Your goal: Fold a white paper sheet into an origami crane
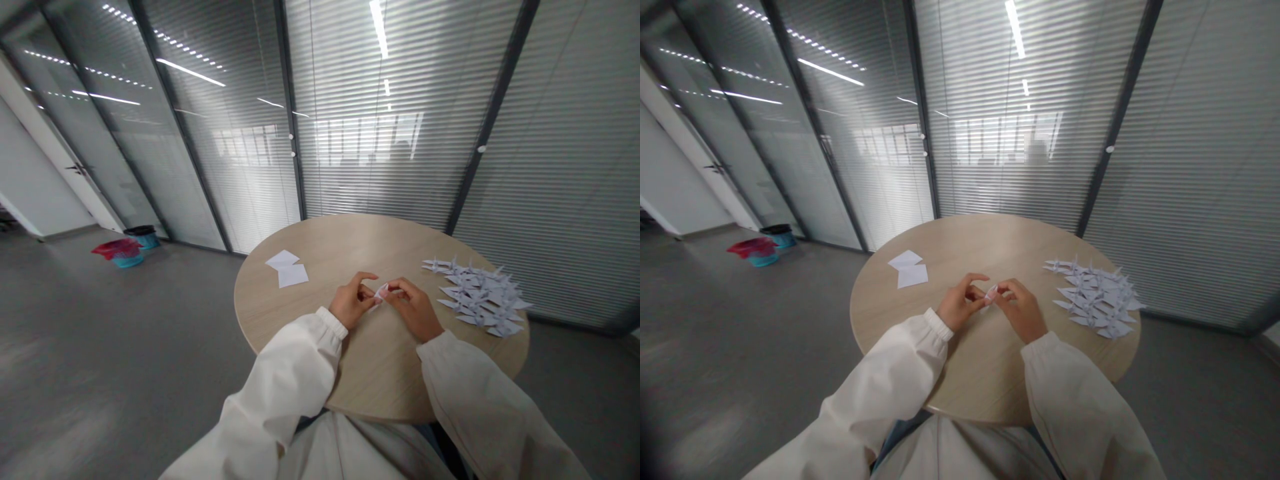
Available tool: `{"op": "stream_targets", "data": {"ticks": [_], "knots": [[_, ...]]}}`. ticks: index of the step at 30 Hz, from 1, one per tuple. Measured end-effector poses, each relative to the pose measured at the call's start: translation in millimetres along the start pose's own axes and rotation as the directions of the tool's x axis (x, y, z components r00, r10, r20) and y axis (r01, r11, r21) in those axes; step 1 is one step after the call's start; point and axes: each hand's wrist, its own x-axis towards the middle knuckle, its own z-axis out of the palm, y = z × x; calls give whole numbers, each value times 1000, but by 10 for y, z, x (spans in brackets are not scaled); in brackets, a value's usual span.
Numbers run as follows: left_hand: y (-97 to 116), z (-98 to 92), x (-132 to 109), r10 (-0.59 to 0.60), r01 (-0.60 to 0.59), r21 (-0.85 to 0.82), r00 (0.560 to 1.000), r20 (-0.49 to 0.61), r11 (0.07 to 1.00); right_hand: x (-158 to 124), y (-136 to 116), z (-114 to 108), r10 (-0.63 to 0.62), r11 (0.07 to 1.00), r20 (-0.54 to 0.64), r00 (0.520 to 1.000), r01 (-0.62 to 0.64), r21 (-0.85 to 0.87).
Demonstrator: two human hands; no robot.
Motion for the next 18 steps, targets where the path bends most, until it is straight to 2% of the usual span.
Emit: {"op": "stream_targets", "data": {"ticks": [3,11,15,18], "knots": [[-6,-4,-2,0,1,-15,1000,32,1000,-2,12,2,-14,999,23,1000,15,-45],[-22,7,-4,-29,35,-69,996,88,997,-8,23,-12,-66,987,-27,997,62,-147],[-34,10,-1,-38,48,-74,991,125,996,0,47,-10,-15,995,-36,999,12,-101],[-35,4,0,-37,45,-68,993,114,997,4,62,-6,57,998,-4,998,-57,-28]]}}
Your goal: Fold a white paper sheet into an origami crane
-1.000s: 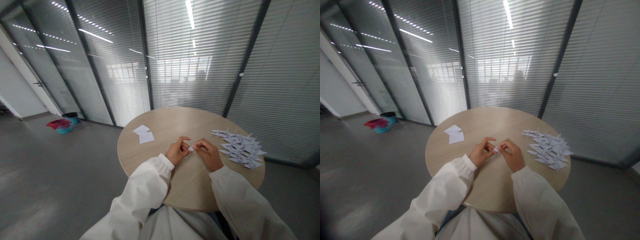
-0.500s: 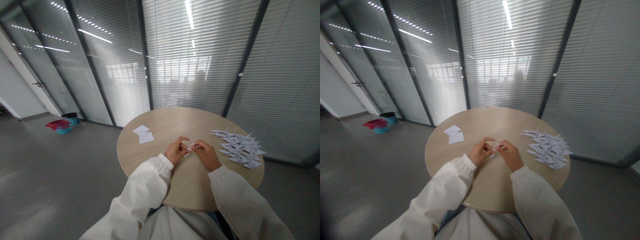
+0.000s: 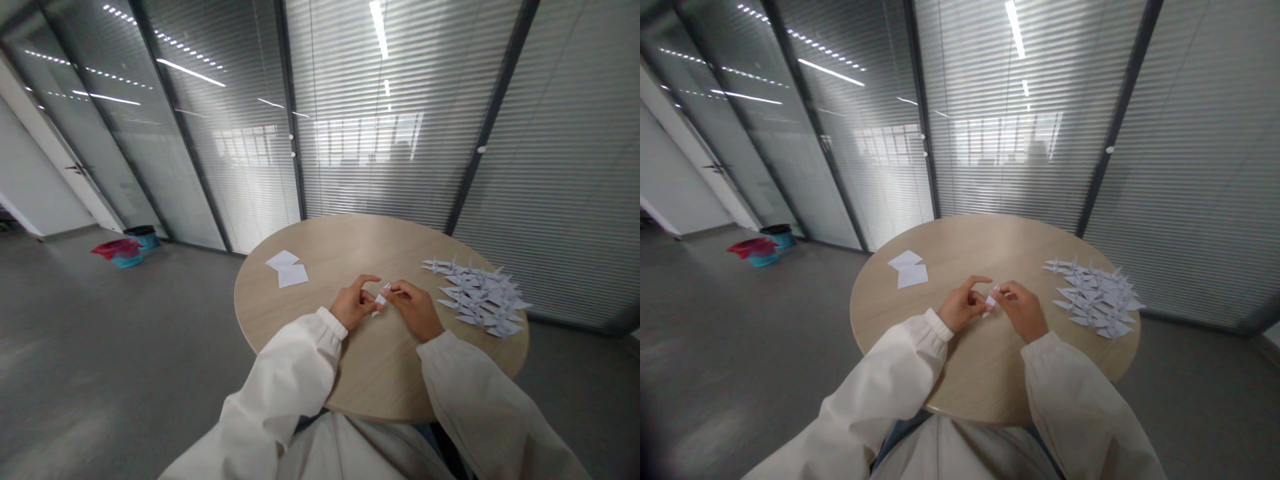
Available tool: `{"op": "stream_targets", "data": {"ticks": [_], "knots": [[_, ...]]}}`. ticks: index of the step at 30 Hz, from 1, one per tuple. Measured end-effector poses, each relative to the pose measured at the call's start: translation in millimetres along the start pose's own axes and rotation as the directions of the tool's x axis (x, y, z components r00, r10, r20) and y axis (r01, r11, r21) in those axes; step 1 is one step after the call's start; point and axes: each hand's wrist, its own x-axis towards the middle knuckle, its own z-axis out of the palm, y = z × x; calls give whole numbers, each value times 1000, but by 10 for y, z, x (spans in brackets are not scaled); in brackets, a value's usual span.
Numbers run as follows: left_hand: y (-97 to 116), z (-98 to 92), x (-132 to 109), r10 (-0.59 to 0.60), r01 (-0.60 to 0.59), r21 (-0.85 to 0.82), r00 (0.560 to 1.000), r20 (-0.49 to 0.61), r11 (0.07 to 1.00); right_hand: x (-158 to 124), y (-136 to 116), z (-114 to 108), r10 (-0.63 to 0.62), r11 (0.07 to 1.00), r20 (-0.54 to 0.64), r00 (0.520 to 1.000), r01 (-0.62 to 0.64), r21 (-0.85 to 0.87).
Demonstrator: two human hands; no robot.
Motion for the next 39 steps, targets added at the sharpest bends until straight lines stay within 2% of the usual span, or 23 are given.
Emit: {"op": "stream_targets", "data": {"ticks": [4,11,17,23,26,32,39], "knots": [[5,0,-1,-4,4,-39,1000,-10,999,-6,-24,4,5,999,75,997,-8,44],[-17,14,-2,-7,9,-58,999,38,998,-19,-65,-10,-102,991,36,994,105,-84],[-33,19,-9,-4,7,-58,998,65,998,-20,-63,-7,-105,991,-1,994,105,-80],[-53,24,-13,24,-20,-85,999,48,996,-15,-70,-1,-38,999,47,998,39,-24],[-51,22,-1,11,-8,-93,999,32,996,-6,-51,-5,-52,998,54,997,53,-21],[-1,22,23,-51,54,-216,998,23,975,17,4,-10,-90,996,85,992,90,3],[9,10,51,-125,127,-347,992,29,929,-1,-11,-11,-51,999,57,997,51,10]]}}
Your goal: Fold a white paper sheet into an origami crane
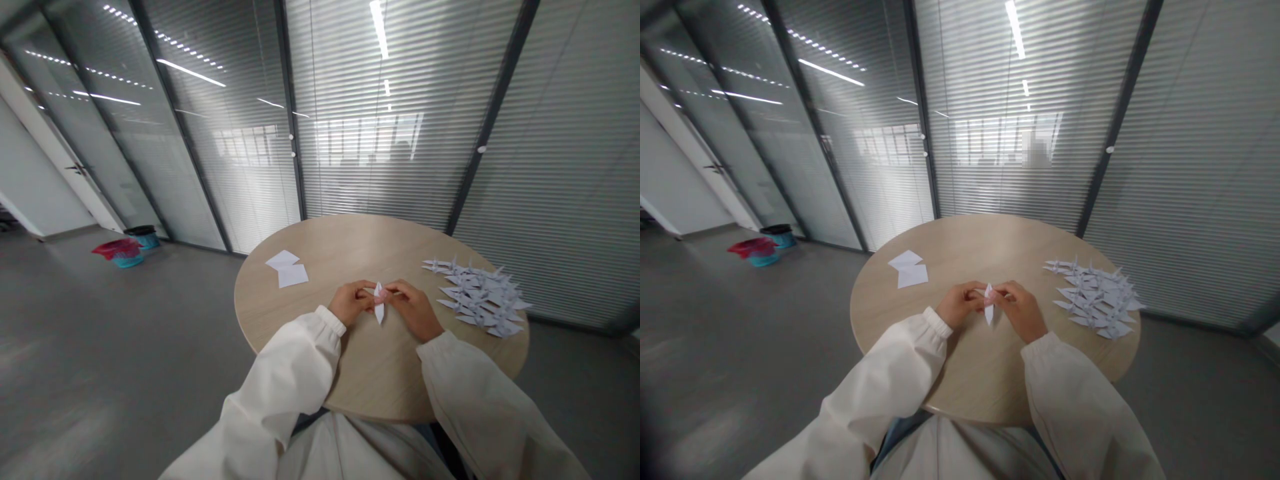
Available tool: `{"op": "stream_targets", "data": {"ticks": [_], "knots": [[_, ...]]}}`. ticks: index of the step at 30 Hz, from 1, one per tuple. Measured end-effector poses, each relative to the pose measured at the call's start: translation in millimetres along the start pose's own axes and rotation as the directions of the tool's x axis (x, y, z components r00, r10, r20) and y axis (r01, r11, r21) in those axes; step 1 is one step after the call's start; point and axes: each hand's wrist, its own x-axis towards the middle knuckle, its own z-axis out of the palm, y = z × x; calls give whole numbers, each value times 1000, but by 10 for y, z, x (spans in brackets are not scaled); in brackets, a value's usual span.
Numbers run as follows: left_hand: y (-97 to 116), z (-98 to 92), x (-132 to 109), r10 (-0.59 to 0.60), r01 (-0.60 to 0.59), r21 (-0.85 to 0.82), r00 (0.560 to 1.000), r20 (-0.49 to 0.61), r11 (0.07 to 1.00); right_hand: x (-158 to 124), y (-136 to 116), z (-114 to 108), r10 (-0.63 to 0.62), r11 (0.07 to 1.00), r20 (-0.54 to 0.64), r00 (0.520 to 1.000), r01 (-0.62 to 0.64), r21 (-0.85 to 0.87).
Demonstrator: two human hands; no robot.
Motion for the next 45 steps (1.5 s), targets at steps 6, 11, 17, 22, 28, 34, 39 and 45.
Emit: {"op": "stream_targets", "data": {"ticks": [6,11,17,22,28,34,39,45], "knots": [[-31,-56,30,-35,24,-114,995,-93,993,-25,-31,7,-154,988,-52,987,153,-20],[-49,-109,54,-99,81,-132,985,-139,988,-36,-22,27,-271,959,26,962,272,-75],[-28,-106,42,-109,104,-38,978,-180,994,-33,-8,49,-310,936,88,947,320,-145],[-2,-94,22,-135,131,-35,977,-164,991,-41,-7,59,-327,928,109,939,341,-149],[5,-88,12,-154,150,-38,976,-156,988,-51,-13,64,-315,933,124,941,331,-142],[-24,-86,19,-154,148,-55,981,-120,987,-41,-20,59,-302,938,119,946,318,-141],[-32,-86,23,-202,191,-116,975,-96,975,-49,-26,74,-320,932,118,940,335,-141],[-35,-79,24,-249,236,-162,966,-66,958,-53,8,84,-301,939,122,946,316,-136]]}}
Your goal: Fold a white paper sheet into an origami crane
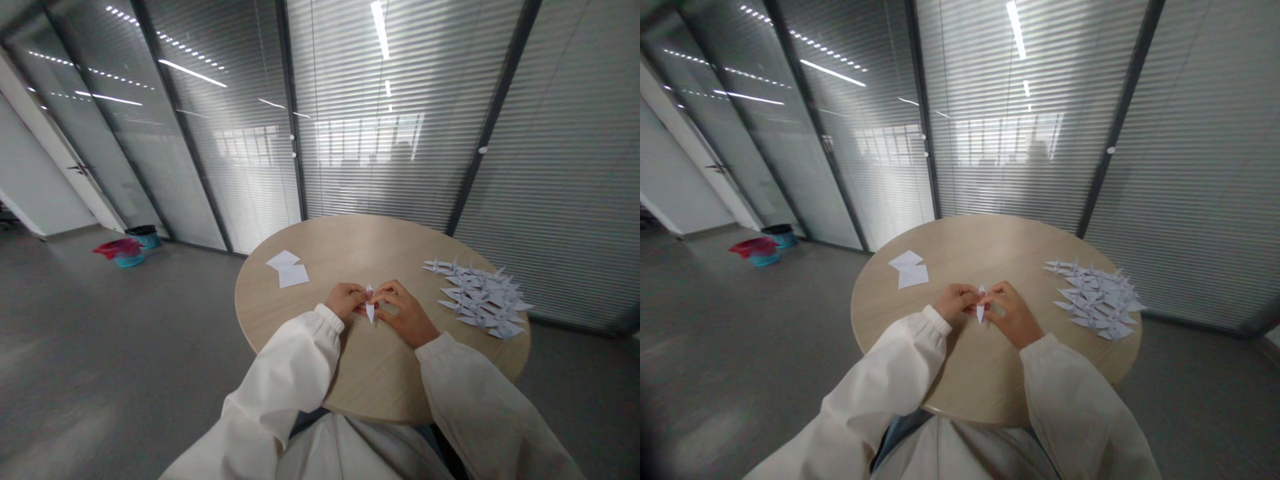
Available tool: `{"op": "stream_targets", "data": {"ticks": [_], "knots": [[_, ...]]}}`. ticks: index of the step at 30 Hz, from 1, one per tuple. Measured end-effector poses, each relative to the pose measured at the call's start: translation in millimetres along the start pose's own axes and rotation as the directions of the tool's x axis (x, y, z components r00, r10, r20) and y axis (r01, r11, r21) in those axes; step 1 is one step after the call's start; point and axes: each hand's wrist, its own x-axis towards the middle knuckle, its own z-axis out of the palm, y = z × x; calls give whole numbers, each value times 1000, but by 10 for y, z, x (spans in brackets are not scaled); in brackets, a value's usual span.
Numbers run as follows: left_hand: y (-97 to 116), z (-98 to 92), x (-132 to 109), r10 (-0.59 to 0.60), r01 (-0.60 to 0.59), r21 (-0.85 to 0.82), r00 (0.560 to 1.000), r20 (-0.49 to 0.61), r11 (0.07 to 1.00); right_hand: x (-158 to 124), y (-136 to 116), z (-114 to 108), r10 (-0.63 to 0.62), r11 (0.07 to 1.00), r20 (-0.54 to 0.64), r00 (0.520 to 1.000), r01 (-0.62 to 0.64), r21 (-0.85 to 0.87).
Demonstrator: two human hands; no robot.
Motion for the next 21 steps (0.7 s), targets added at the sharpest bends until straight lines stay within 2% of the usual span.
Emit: {"op": "stream_targets", "data": {"ticks": [10,21], "knots": [[-18,-41,33,22,-21,-26,999,45,999,22,-22,-40,83,995,-82,993,-79,60],[-26,-30,29,64,-58,-89,996,68,994,25,48,-50,164,972,-86,983,-146,185]]}}
